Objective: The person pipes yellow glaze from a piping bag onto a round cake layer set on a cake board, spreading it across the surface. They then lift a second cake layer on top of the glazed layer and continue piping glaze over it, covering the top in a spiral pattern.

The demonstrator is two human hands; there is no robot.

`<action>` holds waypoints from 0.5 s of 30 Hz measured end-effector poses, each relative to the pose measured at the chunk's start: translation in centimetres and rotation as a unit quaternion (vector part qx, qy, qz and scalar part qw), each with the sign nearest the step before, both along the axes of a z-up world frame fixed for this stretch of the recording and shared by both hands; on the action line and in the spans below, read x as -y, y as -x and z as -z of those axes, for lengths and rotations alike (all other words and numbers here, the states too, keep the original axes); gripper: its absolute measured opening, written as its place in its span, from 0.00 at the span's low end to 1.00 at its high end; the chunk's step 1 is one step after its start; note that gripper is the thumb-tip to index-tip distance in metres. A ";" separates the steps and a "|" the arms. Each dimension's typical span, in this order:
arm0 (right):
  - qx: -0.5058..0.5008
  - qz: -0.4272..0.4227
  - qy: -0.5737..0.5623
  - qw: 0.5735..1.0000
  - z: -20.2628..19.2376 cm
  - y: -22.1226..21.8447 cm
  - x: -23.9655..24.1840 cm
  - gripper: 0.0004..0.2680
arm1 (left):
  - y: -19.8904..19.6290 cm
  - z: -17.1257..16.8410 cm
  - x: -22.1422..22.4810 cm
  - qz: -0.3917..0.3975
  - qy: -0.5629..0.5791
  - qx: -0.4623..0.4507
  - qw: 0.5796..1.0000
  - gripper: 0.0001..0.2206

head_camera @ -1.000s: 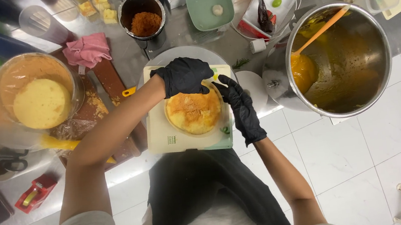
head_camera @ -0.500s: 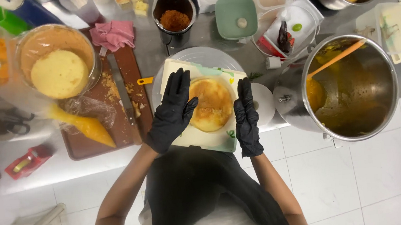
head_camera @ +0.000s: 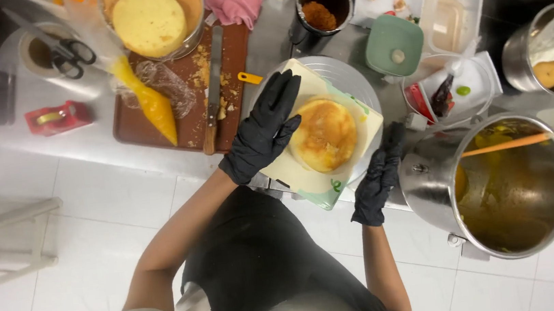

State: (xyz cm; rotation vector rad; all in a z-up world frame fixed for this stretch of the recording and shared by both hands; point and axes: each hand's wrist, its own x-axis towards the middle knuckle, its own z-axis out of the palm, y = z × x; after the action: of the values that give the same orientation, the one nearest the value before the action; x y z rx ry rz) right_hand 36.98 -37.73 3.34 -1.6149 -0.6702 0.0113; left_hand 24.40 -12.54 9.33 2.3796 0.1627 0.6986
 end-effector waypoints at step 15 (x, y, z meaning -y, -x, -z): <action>-0.002 -0.261 0.142 0.955 -3.3 19.0 -16.2 0.12 | 26.5 11.3 -18.1 -0.413 0.006 -0.152 0.898 0.45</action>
State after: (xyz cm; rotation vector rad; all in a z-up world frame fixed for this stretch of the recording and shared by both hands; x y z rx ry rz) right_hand 18.01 -21.58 6.62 -1.6623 -1.1165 0.5181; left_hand -2.08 5.51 -1.95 2.3413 1.3624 0.6633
